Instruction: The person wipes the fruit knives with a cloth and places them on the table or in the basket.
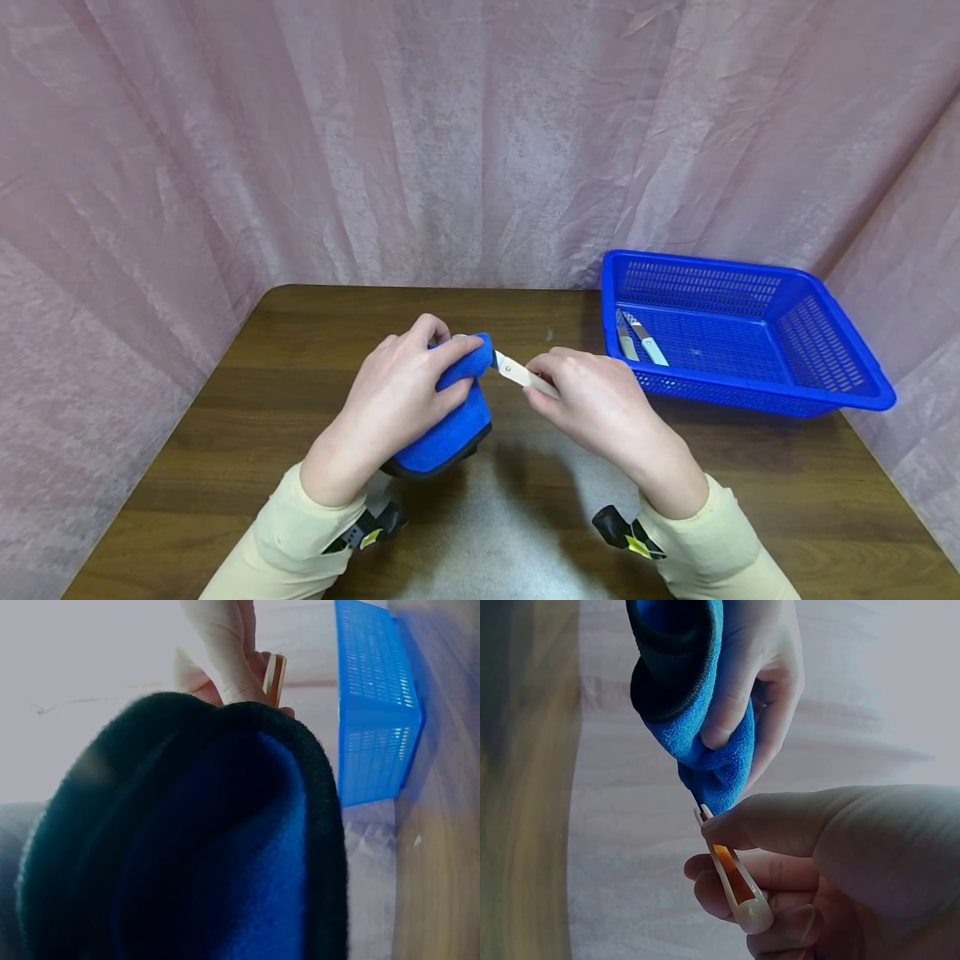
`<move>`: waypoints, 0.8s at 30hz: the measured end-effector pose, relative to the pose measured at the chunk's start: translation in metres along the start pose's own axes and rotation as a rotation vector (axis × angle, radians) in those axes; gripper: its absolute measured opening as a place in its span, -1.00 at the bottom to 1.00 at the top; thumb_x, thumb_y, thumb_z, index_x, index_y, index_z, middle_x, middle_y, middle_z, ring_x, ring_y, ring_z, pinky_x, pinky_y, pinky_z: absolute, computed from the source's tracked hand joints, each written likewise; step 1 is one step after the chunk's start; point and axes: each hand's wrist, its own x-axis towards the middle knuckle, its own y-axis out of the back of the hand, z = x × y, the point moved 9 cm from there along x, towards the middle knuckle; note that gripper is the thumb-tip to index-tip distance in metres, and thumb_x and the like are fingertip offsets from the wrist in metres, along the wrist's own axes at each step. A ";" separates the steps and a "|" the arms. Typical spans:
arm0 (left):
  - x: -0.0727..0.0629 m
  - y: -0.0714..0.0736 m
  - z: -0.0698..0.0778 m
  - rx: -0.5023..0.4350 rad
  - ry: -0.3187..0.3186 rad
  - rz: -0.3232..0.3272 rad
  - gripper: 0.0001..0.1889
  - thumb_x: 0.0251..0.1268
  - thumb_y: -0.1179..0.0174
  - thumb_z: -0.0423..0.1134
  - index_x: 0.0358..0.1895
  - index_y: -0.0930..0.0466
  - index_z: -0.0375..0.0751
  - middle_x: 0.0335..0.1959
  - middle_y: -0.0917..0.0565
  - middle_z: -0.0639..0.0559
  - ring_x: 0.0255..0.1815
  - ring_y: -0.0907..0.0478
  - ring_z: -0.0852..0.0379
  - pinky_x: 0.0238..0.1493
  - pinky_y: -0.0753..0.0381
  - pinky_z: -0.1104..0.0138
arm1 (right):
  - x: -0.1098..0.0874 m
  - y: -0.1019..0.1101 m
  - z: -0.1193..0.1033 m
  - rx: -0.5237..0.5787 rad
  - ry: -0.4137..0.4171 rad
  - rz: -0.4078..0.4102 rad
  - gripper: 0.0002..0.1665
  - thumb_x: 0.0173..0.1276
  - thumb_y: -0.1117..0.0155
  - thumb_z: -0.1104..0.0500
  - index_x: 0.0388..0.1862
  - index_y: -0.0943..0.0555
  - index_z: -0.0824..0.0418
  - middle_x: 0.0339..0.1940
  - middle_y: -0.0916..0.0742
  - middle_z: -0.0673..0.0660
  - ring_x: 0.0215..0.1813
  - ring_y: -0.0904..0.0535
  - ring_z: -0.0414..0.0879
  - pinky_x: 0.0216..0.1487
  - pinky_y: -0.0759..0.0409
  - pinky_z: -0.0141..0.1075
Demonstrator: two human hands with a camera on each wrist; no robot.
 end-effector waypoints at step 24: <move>0.000 0.000 -0.007 0.000 0.034 -0.013 -0.53 0.41 -0.46 -0.13 0.37 -0.78 0.09 0.01 -0.63 -0.08 -0.25 -0.66 0.00 -0.12 -0.65 0.04 | -0.002 0.003 0.001 -0.007 -0.008 0.002 -0.95 0.40 -0.53 0.13 -0.19 -0.86 0.00 -0.47 -0.63 -0.19 -0.48 -0.50 -0.21 -0.49 -0.50 -0.16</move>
